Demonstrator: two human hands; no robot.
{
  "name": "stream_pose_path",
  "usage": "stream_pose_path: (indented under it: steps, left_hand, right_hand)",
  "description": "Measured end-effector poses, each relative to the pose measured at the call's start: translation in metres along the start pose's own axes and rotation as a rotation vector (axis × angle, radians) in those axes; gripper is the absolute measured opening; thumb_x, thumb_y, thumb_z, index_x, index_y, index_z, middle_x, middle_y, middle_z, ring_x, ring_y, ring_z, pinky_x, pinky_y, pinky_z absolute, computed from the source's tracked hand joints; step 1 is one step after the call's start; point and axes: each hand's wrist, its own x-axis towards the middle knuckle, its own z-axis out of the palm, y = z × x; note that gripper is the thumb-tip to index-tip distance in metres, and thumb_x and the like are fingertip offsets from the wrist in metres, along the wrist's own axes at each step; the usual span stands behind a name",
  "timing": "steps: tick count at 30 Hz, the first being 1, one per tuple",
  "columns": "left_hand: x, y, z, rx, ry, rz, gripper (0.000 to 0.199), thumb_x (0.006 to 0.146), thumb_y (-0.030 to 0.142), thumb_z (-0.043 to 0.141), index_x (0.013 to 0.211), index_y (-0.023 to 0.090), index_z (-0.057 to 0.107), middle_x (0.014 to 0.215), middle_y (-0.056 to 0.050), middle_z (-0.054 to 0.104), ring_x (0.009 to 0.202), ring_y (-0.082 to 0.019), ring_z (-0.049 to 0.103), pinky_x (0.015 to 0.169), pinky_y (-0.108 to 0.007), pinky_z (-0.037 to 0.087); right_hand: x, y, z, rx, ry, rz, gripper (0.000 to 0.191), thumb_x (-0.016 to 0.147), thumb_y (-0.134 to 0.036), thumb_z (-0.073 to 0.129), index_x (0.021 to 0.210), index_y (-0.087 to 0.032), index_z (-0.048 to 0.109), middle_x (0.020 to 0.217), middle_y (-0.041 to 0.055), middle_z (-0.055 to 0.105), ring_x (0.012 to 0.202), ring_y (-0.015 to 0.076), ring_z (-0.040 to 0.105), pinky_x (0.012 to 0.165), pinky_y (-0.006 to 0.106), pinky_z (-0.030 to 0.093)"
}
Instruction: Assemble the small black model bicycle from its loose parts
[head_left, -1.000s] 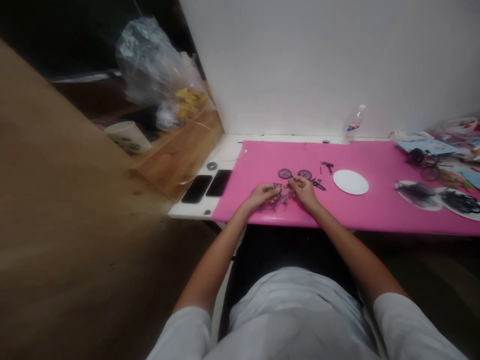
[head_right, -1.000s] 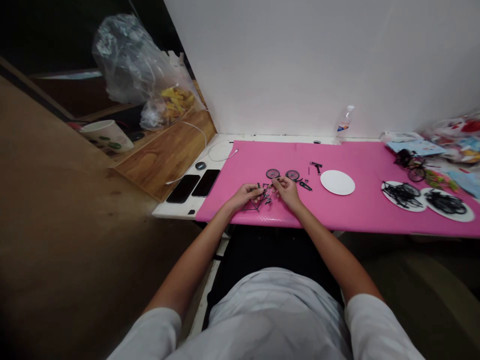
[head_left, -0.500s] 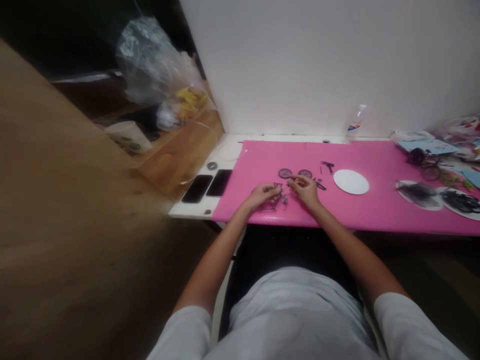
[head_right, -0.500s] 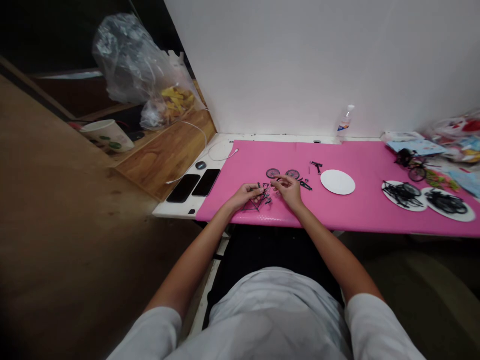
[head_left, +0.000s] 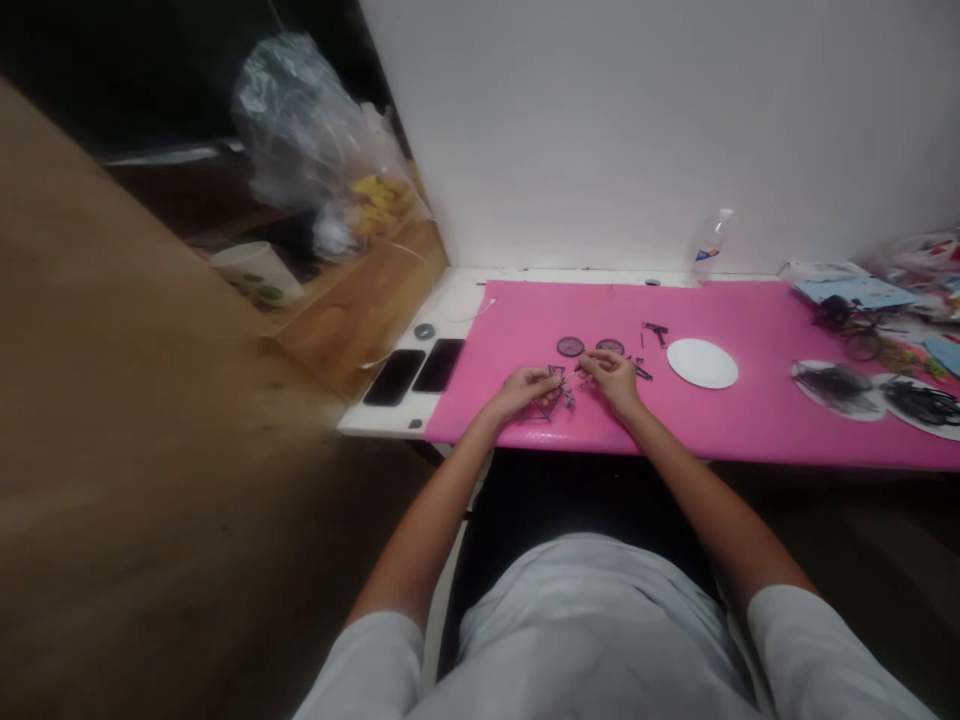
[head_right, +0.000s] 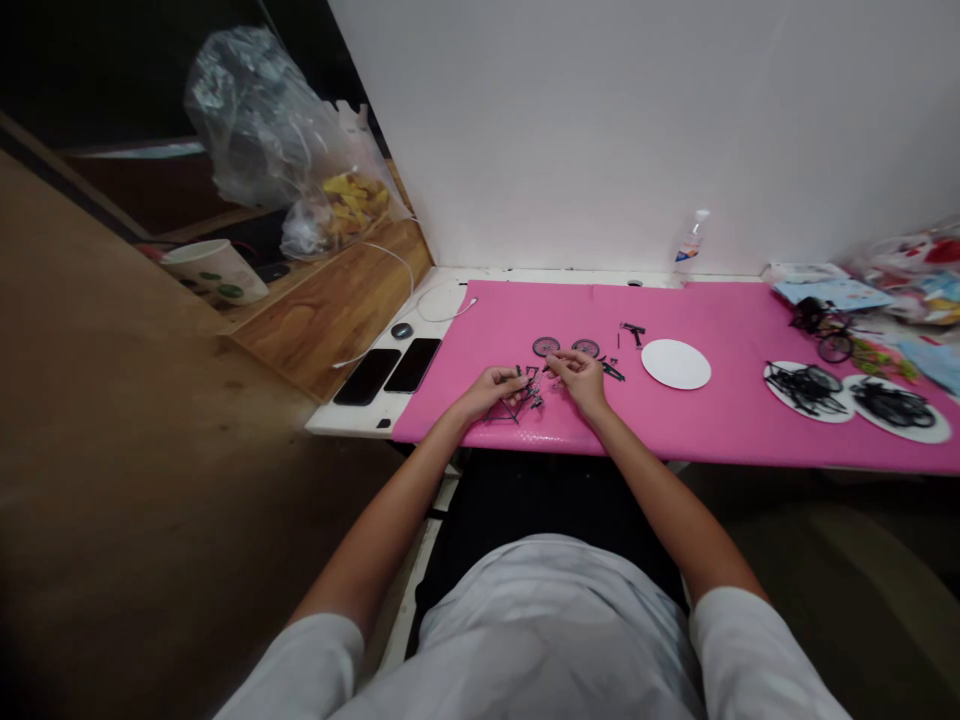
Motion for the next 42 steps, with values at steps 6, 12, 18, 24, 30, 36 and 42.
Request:
stream_pose_path:
  steps: [6, 12, 18, 24, 30, 36, 42]
  left_hand:
    - [0.001, -0.002, 0.000, -0.025, 0.018, -0.011, 0.049, 0.081, 0.056, 0.086, 0.091, 0.009, 0.073, 0.074, -0.003, 0.066, 0.060, -0.008, 0.056, 0.059, -0.021, 0.045]
    - [0.001, -0.002, 0.000, -0.028, 0.027, -0.021, 0.048, 0.082, 0.054, 0.086, 0.092, 0.009, 0.074, 0.076, -0.005, 0.068, 0.061, -0.008, 0.057, 0.060, -0.022, 0.045]
    - [0.000, 0.001, 0.001, -0.027, 0.018, -0.013, 0.047, 0.083, 0.054, 0.086, 0.090, 0.009, 0.074, 0.071, -0.003, 0.065, 0.060, -0.009, 0.056, 0.059, -0.022, 0.045]
    - [0.000, 0.000, 0.000, -0.012, 0.001, -0.001, 0.047, 0.083, 0.054, 0.085, 0.091, 0.009, 0.074, 0.072, -0.003, 0.065, 0.060, -0.009, 0.057, 0.059, -0.022, 0.045]
    - [0.000, 0.001, 0.000, -0.046, 0.017, -0.011, 0.050, 0.080, 0.056, 0.087, 0.090, 0.009, 0.073, 0.075, -0.004, 0.067, 0.060, -0.008, 0.056, 0.059, -0.022, 0.045]
    - [-0.001, 0.002, 0.001, -0.060, 0.012, -0.017, 0.050, 0.080, 0.056, 0.087, 0.089, 0.009, 0.073, 0.075, -0.004, 0.066, 0.060, -0.009, 0.056, 0.060, -0.023, 0.046]
    - [-0.001, 0.000, -0.001, -0.020, -0.009, -0.001, 0.047, 0.084, 0.054, 0.085, 0.091, 0.009, 0.073, 0.072, -0.003, 0.065, 0.060, -0.009, 0.057, 0.059, -0.022, 0.045]
  right_hand:
    - [-0.003, -0.006, 0.002, -0.015, -0.014, -0.018, 0.051, 0.080, -0.065, 0.083, 0.098, -0.018, 0.081, 0.093, 0.0106, 0.081, 0.075, 0.0218, 0.074, 0.053, 0.025, 0.051]
    - [-0.006, -0.012, 0.000, -0.010, -0.050, 0.008, 0.052, 0.078, -0.058, 0.086, 0.113, -0.021, 0.081, 0.111, 0.0101, 0.081, 0.096, 0.0253, 0.076, 0.064, 0.027, 0.056]
    - [-0.003, -0.011, -0.002, -0.018, -0.041, 0.049, 0.049, 0.072, -0.061, 0.090, 0.091, -0.017, 0.079, 0.087, 0.0104, 0.079, 0.071, 0.0193, 0.070, 0.057, 0.026, 0.051]
    - [-0.003, -0.009, -0.001, -0.010, -0.016, 0.016, 0.051, 0.071, -0.060, 0.092, 0.098, -0.018, 0.081, 0.084, 0.0086, 0.078, 0.073, 0.0203, 0.071, 0.058, 0.027, 0.052]
    - [-0.005, -0.010, 0.000, -0.079, -0.029, -0.015, 0.053, 0.081, -0.066, 0.080, 0.106, -0.019, 0.084, 0.105, 0.0106, 0.081, 0.085, 0.0242, 0.074, 0.062, 0.029, 0.055]
    - [-0.003, -0.011, -0.003, -0.011, -0.062, 0.025, 0.044, 0.078, -0.057, 0.086, 0.101, -0.019, 0.084, 0.101, 0.0110, 0.081, 0.089, 0.0238, 0.075, 0.064, 0.027, 0.053]
    - [-0.003, -0.011, -0.004, -0.006, -0.058, 0.058, 0.043, 0.072, -0.056, 0.092, 0.088, -0.018, 0.081, 0.082, 0.0092, 0.078, 0.071, 0.0192, 0.071, 0.058, 0.026, 0.049]
